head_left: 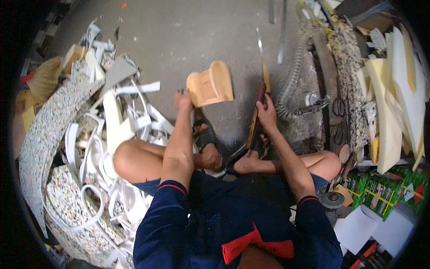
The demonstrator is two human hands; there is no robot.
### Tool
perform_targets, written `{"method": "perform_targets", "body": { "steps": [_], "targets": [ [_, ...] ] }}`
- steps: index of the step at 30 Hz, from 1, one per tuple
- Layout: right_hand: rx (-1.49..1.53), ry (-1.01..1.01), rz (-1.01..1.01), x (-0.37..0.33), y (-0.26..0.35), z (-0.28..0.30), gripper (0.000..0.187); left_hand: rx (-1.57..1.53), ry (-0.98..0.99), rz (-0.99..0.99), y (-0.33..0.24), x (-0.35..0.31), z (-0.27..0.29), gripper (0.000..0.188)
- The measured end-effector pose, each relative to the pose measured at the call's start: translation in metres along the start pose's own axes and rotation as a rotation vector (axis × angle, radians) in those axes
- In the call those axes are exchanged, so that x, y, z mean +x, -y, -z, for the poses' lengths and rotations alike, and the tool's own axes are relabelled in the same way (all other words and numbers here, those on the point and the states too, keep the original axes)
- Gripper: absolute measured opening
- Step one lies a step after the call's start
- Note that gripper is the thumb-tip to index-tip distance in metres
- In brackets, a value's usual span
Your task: The person sands a small wooden piece, then sprays adhesive into a wooden box frame. They cut and insert white foam strips into the frame, press them into place, and spray the assembled box again.
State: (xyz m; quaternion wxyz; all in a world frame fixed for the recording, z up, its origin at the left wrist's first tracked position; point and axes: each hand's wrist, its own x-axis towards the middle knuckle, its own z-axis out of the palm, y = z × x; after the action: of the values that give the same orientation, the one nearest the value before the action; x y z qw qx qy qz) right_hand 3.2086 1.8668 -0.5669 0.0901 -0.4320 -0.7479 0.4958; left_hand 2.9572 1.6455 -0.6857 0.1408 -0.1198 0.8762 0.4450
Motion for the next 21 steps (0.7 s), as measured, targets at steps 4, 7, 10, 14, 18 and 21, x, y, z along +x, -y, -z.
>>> {"method": "perform_targets", "body": {
  "steps": [4, 7, 10, 14, 18, 21],
  "targets": [
    [0.007, 0.053, -0.102, -0.004, -0.005, -0.024, 0.063, 0.333, -0.330, -0.297, -0.061, -0.080, -0.011, 0.065],
    [0.029, 0.003, -0.061, -0.003, -0.010, -0.035, 0.063, 0.246, 0.164, -0.610, -0.092, -0.131, -0.025, 0.070],
    [-0.019, -0.046, -0.017, -0.010, 0.000, -0.036, 0.063, 0.517, 0.206, -0.796, -0.066, -0.150, -0.029, 0.070],
    [0.003, -0.092, -0.096, -0.007, -0.005, -0.008, 0.063, 0.666, 0.323, -0.875, -0.049, -0.168, -0.039, 0.063],
    [-0.151, -0.236, 0.211, -0.001, -0.017, -0.001, 0.061, 0.335, 0.235, -0.894, -0.034, -0.147, -0.051, 0.048],
    [-0.144, -0.181, 0.193, 0.005, -0.012, 0.019, 0.058, -0.263, 0.355, -0.442, -0.080, -0.142, -0.019, 0.032]
  ]
}}
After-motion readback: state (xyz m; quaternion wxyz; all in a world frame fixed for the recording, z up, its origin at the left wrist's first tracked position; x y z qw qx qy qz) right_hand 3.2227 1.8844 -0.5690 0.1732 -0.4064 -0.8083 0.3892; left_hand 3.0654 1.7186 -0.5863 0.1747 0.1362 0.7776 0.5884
